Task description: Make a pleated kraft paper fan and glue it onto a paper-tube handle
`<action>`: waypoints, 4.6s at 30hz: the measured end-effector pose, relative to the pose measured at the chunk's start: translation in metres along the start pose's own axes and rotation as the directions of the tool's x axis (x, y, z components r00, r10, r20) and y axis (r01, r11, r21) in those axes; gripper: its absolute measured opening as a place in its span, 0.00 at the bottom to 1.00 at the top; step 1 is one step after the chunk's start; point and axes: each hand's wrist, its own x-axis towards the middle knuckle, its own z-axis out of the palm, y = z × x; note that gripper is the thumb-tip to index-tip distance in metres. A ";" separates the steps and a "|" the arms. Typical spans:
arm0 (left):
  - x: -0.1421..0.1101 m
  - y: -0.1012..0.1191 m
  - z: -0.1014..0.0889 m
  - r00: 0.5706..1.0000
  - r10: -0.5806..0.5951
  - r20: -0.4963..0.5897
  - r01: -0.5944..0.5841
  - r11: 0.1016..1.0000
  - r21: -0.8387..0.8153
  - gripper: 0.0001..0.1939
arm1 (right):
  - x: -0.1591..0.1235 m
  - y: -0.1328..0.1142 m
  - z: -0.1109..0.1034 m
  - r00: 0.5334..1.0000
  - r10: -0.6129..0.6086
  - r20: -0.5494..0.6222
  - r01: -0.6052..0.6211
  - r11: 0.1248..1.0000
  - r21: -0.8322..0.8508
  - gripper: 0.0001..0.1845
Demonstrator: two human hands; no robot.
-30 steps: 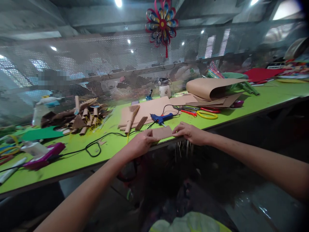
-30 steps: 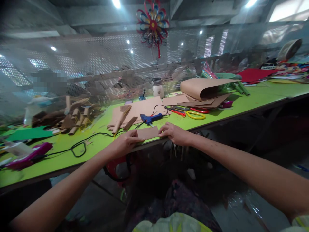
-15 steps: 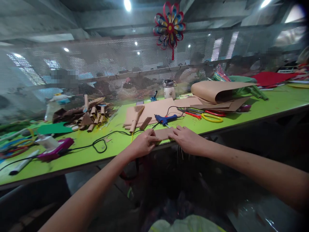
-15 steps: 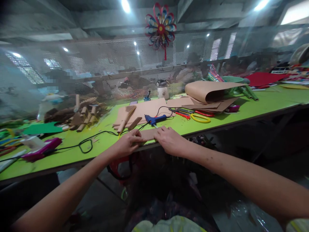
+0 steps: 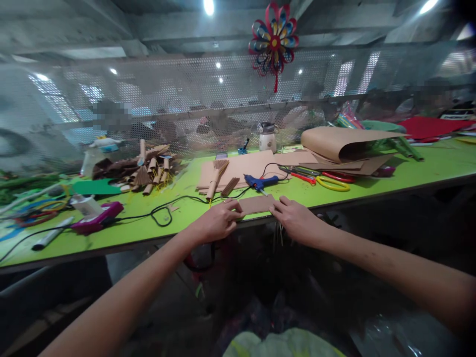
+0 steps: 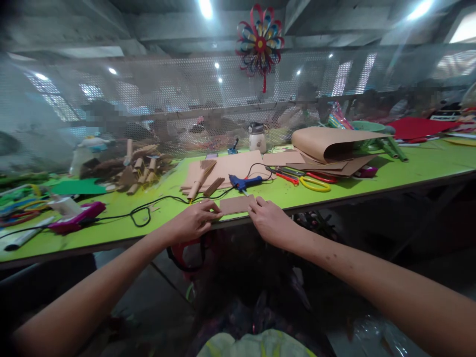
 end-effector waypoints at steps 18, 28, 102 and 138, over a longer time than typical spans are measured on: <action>0.034 0.067 0.043 0.944 -0.232 -0.235 0.290 0.922 0.255 0.18 | 0.007 -0.015 -0.006 0.999 0.021 -0.024 -0.022 0.999 -0.038 0.22; 0.024 0.063 0.043 0.942 -0.207 -0.264 0.283 0.913 0.294 0.21 | -0.004 -0.012 -0.012 0.987 0.153 0.038 -0.152 0.988 -0.034 0.20; 0.076 -0.027 0.011 0.964 -0.208 0.168 0.238 0.953 -0.188 0.08 | 0.057 0.047 0.011 0.999 -0.019 0.028 0.004 0.883 0.469 0.07; 0.085 -0.008 -0.005 0.906 -0.407 0.120 0.424 0.868 -0.258 0.21 | 0.026 0.040 0.014 0.956 -0.240 -0.166 0.247 0.969 0.020 0.09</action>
